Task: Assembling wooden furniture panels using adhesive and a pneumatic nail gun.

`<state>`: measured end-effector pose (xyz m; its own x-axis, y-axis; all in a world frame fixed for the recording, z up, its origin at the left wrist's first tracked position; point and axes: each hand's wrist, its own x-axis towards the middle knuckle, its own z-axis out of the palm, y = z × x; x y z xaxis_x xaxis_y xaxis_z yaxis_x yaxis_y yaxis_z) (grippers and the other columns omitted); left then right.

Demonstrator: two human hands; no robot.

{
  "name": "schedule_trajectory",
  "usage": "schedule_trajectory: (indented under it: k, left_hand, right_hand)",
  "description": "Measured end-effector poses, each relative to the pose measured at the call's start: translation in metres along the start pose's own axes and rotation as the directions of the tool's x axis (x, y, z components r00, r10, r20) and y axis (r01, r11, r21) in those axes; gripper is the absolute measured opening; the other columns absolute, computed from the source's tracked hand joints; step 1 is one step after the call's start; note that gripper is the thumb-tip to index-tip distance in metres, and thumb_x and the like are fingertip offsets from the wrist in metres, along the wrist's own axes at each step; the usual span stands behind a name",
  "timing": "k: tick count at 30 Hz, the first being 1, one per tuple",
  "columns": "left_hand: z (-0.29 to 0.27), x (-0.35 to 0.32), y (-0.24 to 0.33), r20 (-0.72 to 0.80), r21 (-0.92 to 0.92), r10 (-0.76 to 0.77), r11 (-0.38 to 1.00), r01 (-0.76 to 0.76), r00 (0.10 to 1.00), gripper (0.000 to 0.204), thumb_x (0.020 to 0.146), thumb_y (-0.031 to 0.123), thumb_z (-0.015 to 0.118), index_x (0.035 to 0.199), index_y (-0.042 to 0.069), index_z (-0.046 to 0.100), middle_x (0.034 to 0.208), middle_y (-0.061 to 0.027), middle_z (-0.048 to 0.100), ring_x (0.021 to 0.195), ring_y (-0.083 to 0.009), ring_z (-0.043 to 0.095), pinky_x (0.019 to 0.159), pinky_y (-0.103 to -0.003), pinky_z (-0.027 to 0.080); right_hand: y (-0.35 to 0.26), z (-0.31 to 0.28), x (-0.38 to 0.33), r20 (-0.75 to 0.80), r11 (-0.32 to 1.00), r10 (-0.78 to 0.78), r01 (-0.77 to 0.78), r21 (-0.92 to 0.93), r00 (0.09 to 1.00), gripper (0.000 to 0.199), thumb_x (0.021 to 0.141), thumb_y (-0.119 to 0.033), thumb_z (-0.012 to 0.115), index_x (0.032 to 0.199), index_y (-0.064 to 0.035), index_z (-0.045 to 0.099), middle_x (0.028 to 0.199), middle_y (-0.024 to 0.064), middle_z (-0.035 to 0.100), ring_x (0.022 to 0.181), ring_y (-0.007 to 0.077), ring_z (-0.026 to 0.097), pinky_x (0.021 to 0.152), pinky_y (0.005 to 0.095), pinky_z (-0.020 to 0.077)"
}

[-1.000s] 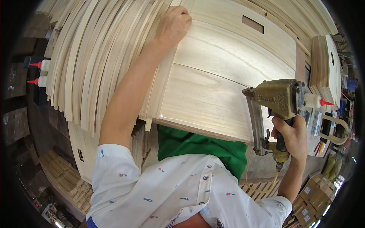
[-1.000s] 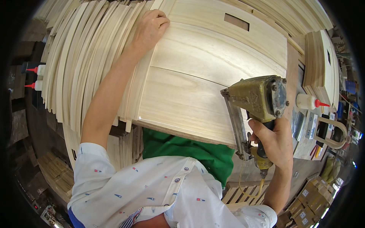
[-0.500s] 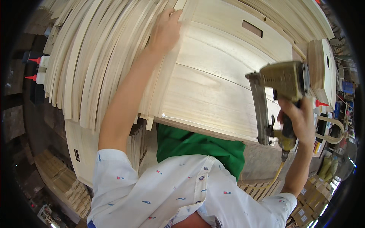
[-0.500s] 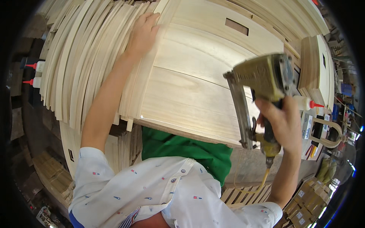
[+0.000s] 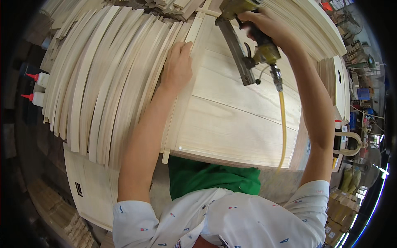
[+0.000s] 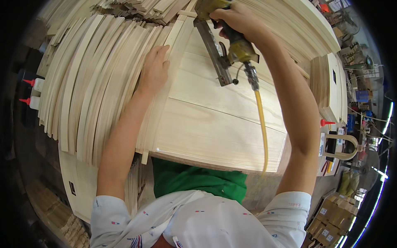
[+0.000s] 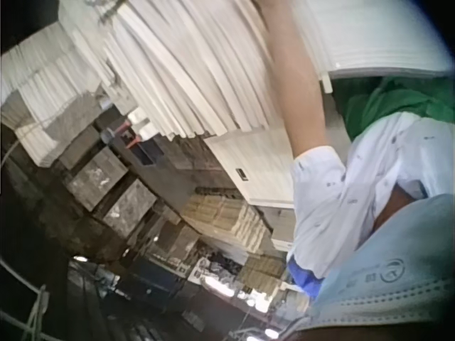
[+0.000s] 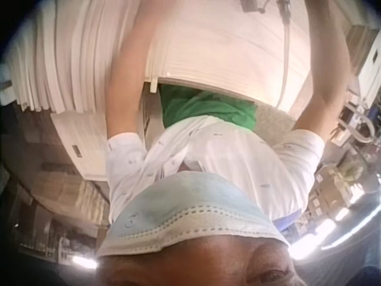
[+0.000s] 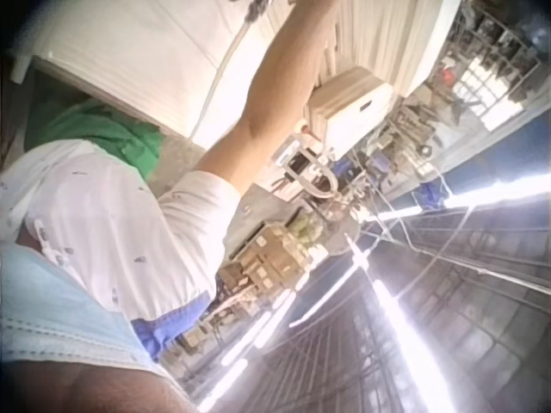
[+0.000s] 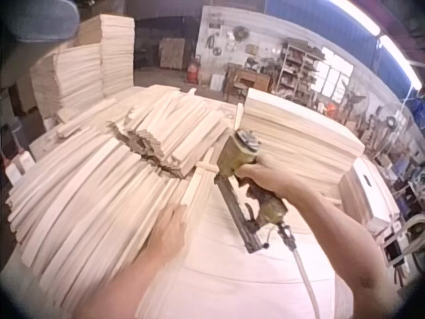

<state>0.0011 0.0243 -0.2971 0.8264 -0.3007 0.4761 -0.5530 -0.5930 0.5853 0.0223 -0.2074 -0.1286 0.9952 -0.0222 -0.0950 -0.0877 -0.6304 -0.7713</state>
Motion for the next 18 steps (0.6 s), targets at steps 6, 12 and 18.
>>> schedule_trajectory:
  k: [6,12,18]
  left_hand:
    - [0.003,0.0,0.0,-0.049,-0.036,0.005,0.999,-0.007,0.999,0.044,0.084,0.0,0.058,0.128,0.0,0.052,0.127,-0.0198,0.051,0.121,-0.0366,0.048,0.102,-0.042,0.04]
    - [0.002,0.002,0.004,-0.042,-0.04,0.001,0.999,-0.003,0.999,0.046,0.084,-0.001,0.058,0.129,0.001,0.051,0.127,-0.0188,0.051,0.12,-0.0371,0.048,0.102,-0.042,0.041]
    - [0.005,0.001,-0.001,-0.09,-0.039,0.03,0.999,-0.033,0.995,0.046,0.083,-0.003,0.058,0.129,0.001,0.052,0.125,-0.0184,0.051,0.118,-0.0371,0.049,0.101,-0.042,0.042]
  right_hand:
    - [0.012,0.014,0.054,-0.01,0.991,0.033,-0.031,0.13,0.999,0.021,0.082,-0.016,0.063,0.093,0.0019,0.064,0.072,0.0084,0.062,0.055,0.0146,0.057,0.047,0.0306,0.0519]
    - [0.02,0.013,0.063,0.013,0.993,0.046,-0.047,0.112,0.999,0.021,0.082,-0.016,0.063,0.092,0.0019,0.064,0.071,0.0083,0.061,0.052,0.0148,0.056,0.045,0.0315,0.0521]
    - [0.011,0.015,0.046,0.035,0.994,0.046,-0.049,0.101,0.998,0.021,0.083,-0.017,0.062,0.092,0.0017,0.064,0.072,0.0082,0.062,0.051,0.0133,0.055,0.045,0.0283,0.0488]
